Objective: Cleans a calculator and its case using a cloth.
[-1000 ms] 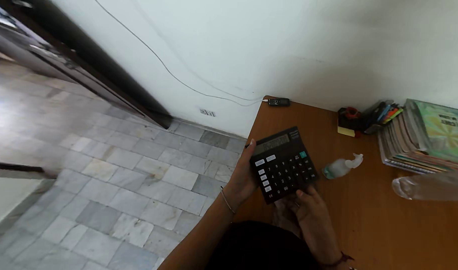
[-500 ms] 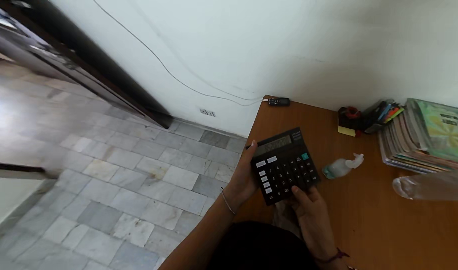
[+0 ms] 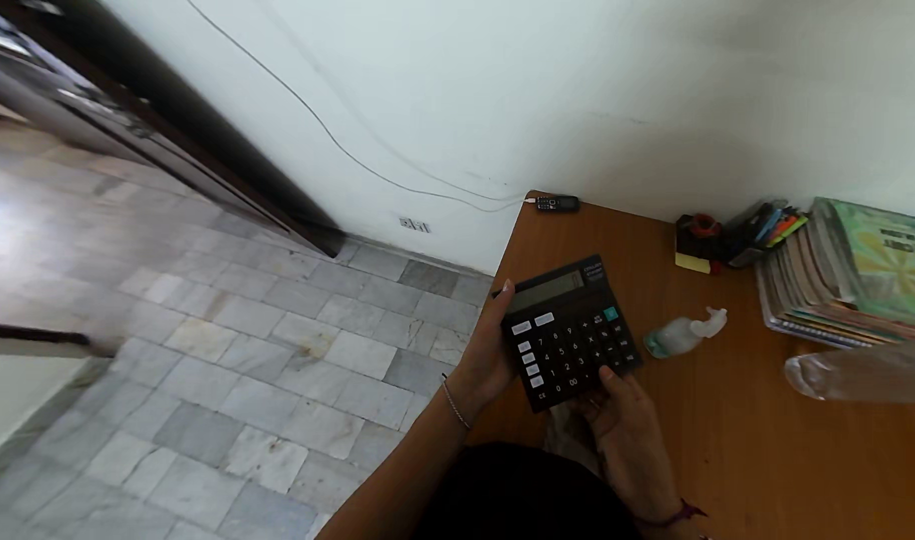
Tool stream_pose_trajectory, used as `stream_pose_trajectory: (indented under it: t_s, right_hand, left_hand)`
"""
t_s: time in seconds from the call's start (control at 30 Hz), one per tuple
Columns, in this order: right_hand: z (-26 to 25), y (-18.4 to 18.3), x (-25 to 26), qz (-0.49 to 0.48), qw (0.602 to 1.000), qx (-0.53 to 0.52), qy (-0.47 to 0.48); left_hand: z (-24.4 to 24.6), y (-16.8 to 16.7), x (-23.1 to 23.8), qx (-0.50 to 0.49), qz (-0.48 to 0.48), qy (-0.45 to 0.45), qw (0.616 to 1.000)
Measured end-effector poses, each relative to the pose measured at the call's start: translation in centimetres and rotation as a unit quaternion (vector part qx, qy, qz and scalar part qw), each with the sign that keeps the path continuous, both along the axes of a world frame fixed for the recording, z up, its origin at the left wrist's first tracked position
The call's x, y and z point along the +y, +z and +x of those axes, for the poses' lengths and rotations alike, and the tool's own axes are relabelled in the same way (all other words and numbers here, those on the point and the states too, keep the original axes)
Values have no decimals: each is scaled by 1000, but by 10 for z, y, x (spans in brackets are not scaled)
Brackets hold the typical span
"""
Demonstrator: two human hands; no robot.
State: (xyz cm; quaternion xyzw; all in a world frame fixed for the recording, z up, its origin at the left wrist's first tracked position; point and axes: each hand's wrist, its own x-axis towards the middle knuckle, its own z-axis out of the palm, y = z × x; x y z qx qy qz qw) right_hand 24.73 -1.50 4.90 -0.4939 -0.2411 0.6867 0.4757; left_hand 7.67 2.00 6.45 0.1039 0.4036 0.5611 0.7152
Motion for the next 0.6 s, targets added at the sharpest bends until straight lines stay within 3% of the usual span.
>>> stream_pose_trajectory:
  t_s: [0.6]
  right_hand:
    - [5,-6,0,2,1000,16,-3]
  left_hand:
    - [-3,-1,-3,7,2,-12,1000]
